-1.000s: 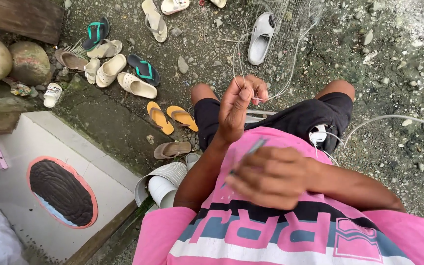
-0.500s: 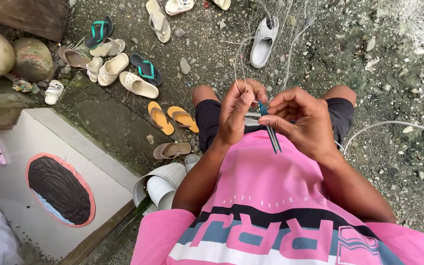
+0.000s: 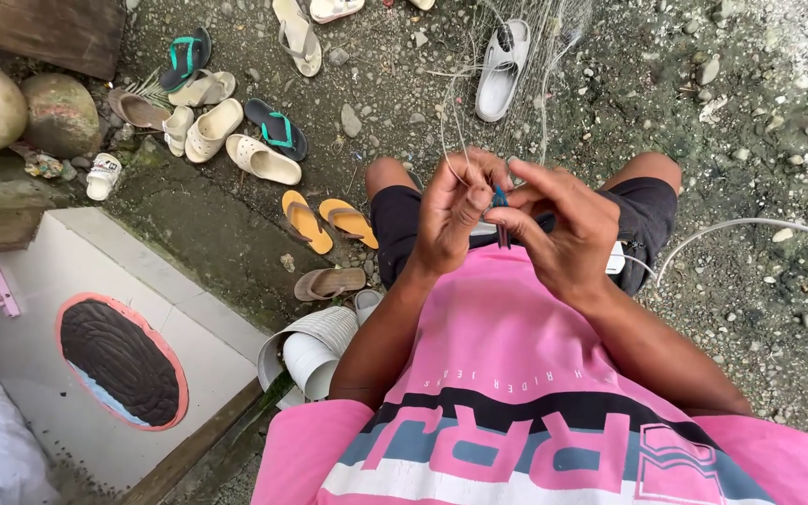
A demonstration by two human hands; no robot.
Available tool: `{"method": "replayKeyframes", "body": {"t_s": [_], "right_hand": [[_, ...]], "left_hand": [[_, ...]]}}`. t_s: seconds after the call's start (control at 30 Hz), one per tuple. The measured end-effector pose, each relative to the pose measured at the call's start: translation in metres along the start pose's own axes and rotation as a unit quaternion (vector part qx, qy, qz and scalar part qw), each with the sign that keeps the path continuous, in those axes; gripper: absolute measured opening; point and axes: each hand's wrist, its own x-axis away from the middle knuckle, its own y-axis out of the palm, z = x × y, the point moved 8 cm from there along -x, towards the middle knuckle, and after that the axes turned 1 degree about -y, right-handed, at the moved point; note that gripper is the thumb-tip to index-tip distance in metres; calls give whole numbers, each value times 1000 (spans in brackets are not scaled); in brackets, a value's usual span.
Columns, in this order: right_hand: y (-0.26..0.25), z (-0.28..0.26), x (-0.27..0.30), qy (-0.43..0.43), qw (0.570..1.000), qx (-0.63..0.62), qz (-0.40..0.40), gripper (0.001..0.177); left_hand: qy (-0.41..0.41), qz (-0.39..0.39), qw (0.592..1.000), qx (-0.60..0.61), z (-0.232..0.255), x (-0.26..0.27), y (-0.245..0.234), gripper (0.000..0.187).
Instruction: Repairing a fishing net by threading line through the mesh and tying knots using a blue netting needle.
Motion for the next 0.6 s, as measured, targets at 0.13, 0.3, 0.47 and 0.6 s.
{"method": "replayKeyframes", "body": {"t_s": [0.13,0.3,0.47,0.6], "right_hand": [[-15,-25,1,-119,992,9,49,19],[-44,-79,1,-249,943,-199,97,10],[-37,-98,-19,-134,924,339,-115,32],[-21,-45,4,4,832,461,-307,25]], "left_hand": [[32,-2,999,-25,3,-1,9,22],[0,-28,999,16,13,-7,19,21],[19,-14,1000,20,14,-14,14,29],[17,-2,1000,8,11,-15,6,29]]}}
